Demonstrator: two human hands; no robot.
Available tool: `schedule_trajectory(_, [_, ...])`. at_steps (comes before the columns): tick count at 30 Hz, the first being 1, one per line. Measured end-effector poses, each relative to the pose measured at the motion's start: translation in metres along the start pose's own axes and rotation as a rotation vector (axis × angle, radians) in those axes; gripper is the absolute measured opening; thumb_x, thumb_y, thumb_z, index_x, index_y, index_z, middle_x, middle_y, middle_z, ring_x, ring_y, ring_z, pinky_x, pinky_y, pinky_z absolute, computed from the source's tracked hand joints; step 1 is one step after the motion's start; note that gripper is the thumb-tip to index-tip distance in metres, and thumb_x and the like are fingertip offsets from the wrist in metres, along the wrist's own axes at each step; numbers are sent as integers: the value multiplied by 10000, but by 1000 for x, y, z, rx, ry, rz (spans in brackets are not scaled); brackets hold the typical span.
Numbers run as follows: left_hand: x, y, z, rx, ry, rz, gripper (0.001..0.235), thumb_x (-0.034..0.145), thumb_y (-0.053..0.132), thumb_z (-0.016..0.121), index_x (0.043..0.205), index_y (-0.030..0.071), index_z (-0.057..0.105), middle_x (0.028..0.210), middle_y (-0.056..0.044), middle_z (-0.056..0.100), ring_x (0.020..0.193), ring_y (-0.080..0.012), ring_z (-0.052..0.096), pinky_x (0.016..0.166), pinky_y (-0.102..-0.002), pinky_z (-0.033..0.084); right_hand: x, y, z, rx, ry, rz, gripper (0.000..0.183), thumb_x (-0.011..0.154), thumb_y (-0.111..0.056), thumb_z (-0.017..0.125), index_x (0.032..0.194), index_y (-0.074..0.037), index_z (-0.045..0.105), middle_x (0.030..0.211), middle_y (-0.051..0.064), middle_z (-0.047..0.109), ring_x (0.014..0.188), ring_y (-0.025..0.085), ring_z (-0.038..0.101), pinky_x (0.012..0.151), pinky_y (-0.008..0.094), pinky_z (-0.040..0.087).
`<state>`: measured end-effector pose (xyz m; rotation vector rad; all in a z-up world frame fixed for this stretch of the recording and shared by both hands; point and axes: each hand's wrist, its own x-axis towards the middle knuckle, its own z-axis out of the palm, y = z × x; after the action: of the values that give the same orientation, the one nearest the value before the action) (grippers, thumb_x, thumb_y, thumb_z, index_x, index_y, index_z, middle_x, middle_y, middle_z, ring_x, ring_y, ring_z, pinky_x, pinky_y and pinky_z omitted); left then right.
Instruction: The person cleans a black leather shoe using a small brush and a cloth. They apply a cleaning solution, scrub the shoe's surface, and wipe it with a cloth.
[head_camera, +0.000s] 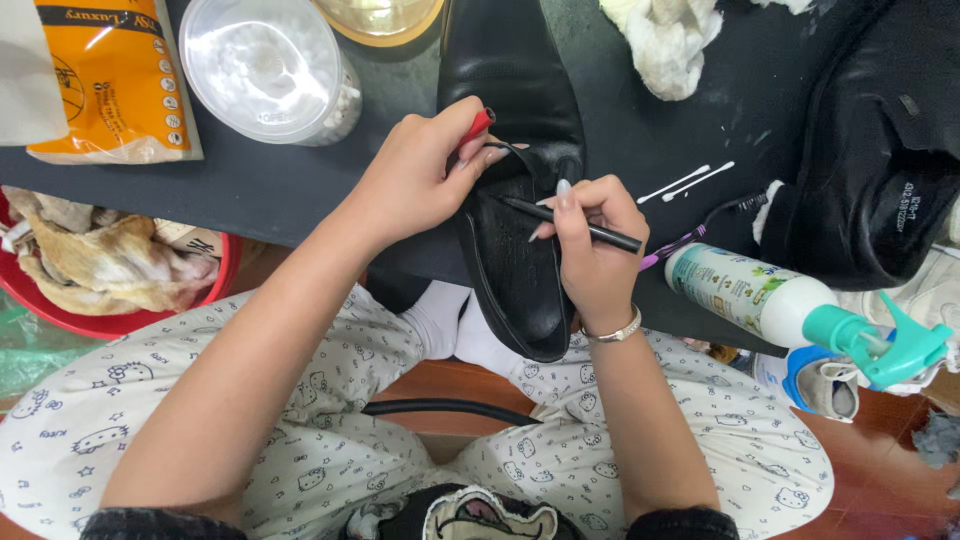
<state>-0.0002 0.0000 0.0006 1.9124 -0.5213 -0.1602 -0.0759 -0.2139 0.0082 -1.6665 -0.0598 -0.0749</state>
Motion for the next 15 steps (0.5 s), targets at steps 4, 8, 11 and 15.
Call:
schedule_trajectory(4, [0,0,-1,14,-7,-5,296,988,104,717,900,30,444,660,-125,543,601,-349,602,535,-392,411,2,-11,-5,121,35,181,166,1030,-140,504,983,-24,613,804,71,724,584,19,486,537,167,381])
schedule_trajectory(8, [1,0,-1,10,-7,16,296,992,100,720,898,33,447,670,-115,553,595,-332,604,538,-382,420,5,-19,-13,153,-100,41,130,999,-35,663,991,-27,533,908,52,607,770,70,550,716,207,457])
schedule_trajectory(11, [0,1,-1,6,-6,23,297,991,98,724,905,34,448,674,-112,543,586,-326,587,540,-375,424,2,-14,-11,140,-38,21,188,1083,-33,654,980,-54,498,840,28,570,679,42,493,637,176,406])
schedule_trajectory(15, [0,1,0,76,-4,9,348,982,108,778,894,24,451,673,-124,533,618,-336,635,551,-363,439,-1,-8,-2,-25,91,41,284,1126,-66,620,903,-84,446,685,-1,515,566,10,434,543,155,351])
